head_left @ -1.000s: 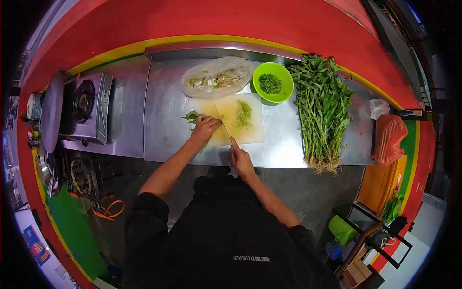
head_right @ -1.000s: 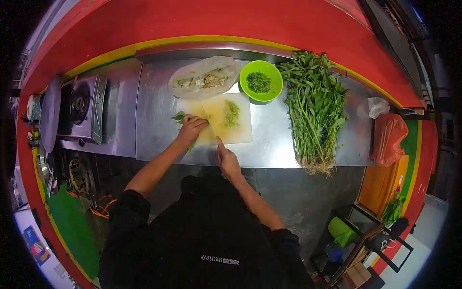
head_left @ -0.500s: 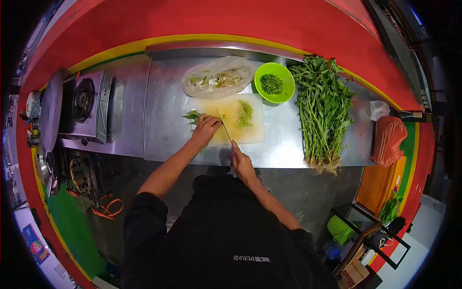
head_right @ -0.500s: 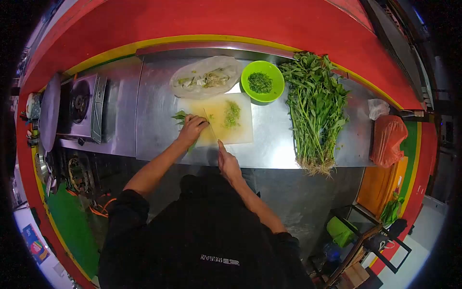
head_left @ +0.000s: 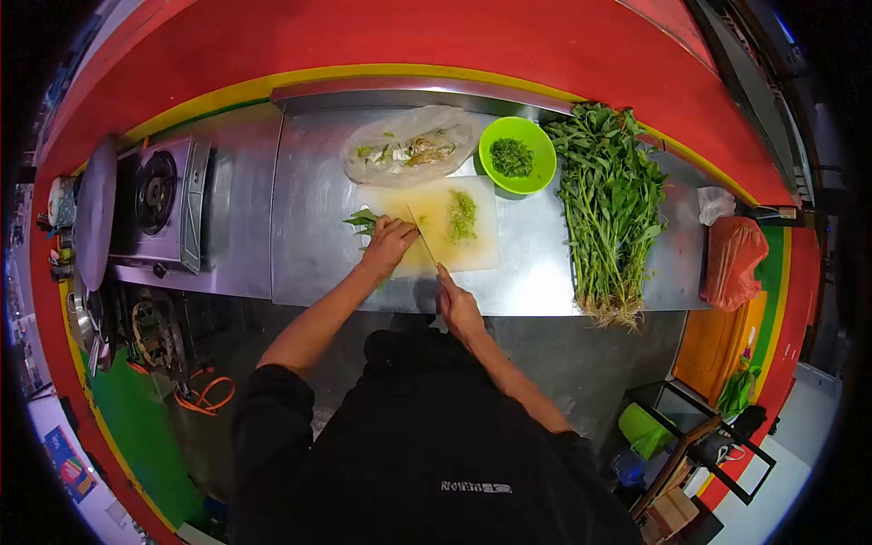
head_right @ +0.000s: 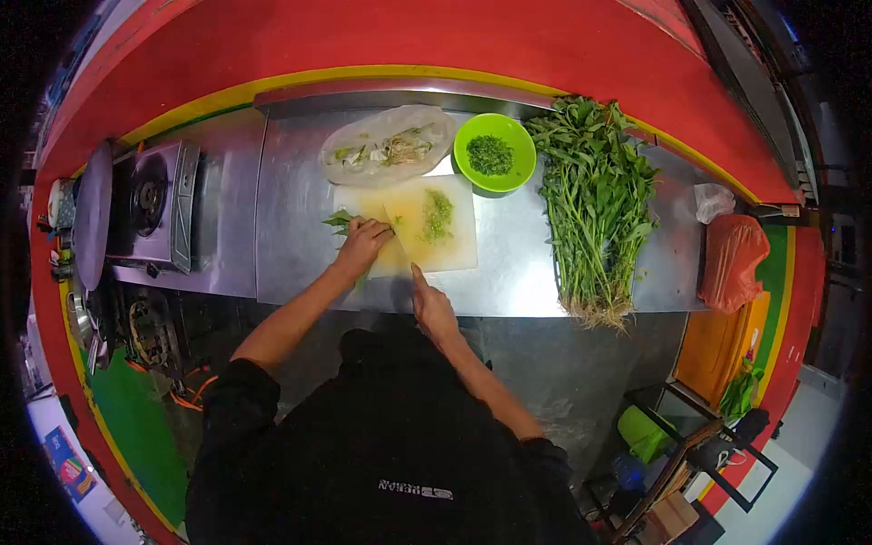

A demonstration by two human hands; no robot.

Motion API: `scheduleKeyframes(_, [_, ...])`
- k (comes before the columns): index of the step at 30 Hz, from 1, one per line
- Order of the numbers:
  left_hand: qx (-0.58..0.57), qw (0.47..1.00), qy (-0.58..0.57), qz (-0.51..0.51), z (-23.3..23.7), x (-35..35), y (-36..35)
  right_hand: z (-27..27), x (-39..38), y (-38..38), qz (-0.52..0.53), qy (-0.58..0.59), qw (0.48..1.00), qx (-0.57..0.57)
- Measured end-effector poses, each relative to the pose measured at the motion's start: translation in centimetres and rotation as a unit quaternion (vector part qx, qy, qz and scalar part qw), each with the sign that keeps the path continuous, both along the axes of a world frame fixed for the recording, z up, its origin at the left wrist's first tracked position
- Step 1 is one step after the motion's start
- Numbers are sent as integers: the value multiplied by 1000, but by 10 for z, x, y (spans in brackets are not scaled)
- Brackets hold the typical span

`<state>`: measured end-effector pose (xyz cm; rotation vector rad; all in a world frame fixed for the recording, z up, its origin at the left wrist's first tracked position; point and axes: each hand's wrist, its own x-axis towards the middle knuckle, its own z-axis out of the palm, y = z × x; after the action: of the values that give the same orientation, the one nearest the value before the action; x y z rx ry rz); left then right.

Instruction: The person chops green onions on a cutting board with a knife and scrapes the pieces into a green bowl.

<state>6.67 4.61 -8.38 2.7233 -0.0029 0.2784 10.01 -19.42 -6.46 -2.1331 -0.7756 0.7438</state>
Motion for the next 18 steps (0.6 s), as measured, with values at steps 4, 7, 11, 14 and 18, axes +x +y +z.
scheduleKeyframes(4, [1, 1000, 0, -5, -3, 0, 1, -10, 3, 3, 14, -53, 998, -27])
scheduleKeyframes(7, [12, 1000, 11, -8, -2, 0, 1, -12, 8, 7, 19, -71, 997, -5])
scheduleKeyframes(11, [30, 999, -1, -16, 1, -5, 0, -4, 8, 7, -4, -7, 1000, 29])
scheduleKeyframes(14, [37, 999, 3, -17, -2, -7, 1, 2, 5, 2, -17, 37, 999, 13])
scheduleKeyframes(18, [5, 1000, 1, -13, -3, -3, 3, -2, 0, -6, -20, 52, 998, 7])
